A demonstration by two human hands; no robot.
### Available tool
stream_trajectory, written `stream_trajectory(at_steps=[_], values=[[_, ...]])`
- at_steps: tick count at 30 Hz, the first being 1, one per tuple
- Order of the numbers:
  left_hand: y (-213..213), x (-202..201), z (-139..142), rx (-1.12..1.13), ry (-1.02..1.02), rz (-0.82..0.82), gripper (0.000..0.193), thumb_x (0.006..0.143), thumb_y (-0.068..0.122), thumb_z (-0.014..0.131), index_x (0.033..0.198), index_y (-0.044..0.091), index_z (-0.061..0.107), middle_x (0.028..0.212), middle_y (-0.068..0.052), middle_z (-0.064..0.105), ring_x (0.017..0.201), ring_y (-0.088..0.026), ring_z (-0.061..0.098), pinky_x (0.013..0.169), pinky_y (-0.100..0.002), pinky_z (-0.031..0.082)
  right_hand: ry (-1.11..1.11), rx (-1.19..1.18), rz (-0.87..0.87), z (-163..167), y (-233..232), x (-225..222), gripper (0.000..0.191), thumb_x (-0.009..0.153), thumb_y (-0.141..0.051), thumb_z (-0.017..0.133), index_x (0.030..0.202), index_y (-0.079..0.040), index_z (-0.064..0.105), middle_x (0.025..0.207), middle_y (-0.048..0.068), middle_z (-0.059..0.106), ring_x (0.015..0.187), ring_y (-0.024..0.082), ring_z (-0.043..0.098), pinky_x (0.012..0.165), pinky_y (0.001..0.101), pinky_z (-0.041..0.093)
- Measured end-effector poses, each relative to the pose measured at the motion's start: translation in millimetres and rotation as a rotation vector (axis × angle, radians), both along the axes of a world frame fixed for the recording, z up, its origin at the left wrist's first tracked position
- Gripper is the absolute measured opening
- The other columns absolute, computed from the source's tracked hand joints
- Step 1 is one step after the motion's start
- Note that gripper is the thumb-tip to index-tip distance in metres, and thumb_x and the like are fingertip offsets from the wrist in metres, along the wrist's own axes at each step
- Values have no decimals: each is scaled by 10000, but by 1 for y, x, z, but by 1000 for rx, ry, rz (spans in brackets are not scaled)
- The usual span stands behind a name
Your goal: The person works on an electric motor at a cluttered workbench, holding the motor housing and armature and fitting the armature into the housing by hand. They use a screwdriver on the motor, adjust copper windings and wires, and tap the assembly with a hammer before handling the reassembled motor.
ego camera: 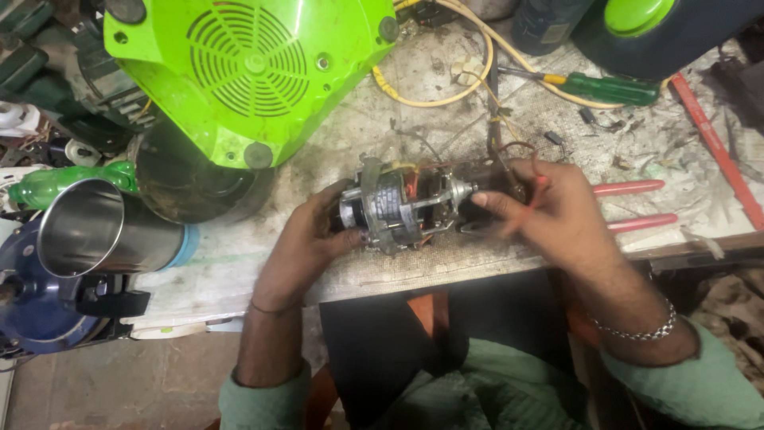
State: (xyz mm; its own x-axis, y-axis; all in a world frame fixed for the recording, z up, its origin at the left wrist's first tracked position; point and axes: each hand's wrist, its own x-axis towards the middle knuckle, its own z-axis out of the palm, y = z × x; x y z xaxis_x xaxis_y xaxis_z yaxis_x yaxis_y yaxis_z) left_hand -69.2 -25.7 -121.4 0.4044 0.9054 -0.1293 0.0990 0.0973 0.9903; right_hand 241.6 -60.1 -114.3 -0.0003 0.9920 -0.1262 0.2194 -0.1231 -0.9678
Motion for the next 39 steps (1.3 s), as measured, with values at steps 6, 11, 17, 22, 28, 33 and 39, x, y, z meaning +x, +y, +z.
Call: stream_trajectory(at_steps=[6, 11, 17, 22, 28, 33, 39], values=[[0, -2, -13, 33, -71, -5, 750, 819, -107, 715, 1503, -77, 409, 1390, -162, 612, 1223, -213, 616, 962, -318, 562, -157, 206, 94, 7, -2, 1, 209, 918, -182, 770, 1028, -4, 757, 736, 51, 711, 588, 84, 573, 512, 239, 445], [-3, -3, -16, 83, -54, -1, 769, 792, -97, 761, 1485, -82, 428, 1426, -186, 590, 1269, -238, 604, 991, -338, 572, -390, 265, 70, 14, -1, 0, 314, 859, -248, 781, 1059, -13, 722, 736, 34, 706, 576, 98, 594, 520, 271, 451], [-7, -1, -10, 68, -51, 2, 787, 784, -48, 787, 1486, -58, 430, 1434, -178, 587, 1277, -251, 612, 989, -353, 592, -455, 169, 110, 21, -4, 0, 310, 842, -256, 792, 941, 20, 692, 669, 112, 620, 554, 177, 557, 506, 330, 425], [-6, 1, -1, 85, -11, -36, 779, 758, -7, 838, 1439, -29, 460, 1407, -176, 605, 1295, -265, 608, 1042, -373, 580, -502, 300, 163, 20, 2, 4, 247, 922, -246, 717, 987, -9, 703, 726, 83, 657, 592, 154, 619, 557, 324, 487], [1, 10, 6, 239, -69, -93, 893, 759, 12, 856, 1502, 44, 363, 1457, -169, 536, 1359, -285, 555, 1114, -409, 533, -535, 252, 248, 8, 12, 13, 357, 903, -260, 738, 1153, -11, 682, 907, 120, 755, 781, 201, 747, 706, 325, 593], [1, 16, 12, 225, 14, -139, 854, 792, 53, 848, 1519, 109, 403, 1416, -130, 598, 1319, -260, 613, 1064, -389, 572, -108, 416, 442, -1, 18, 23, 488, 910, -167, 725, 1338, 31, 598, 1133, 152, 742, 991, 238, 723, 821, 354, 620], [-1, 19, 20, 411, 85, -165, 759, 746, 75, 906, 1420, 88, 557, 1368, -73, 660, 1276, -204, 648, 1084, -356, 551, -200, 0, 460, -1, 24, 34, 680, 776, -127, 821, 1424, -67, 625, 880, 126, 798, 634, 167, 749, 576, 310, 644]])
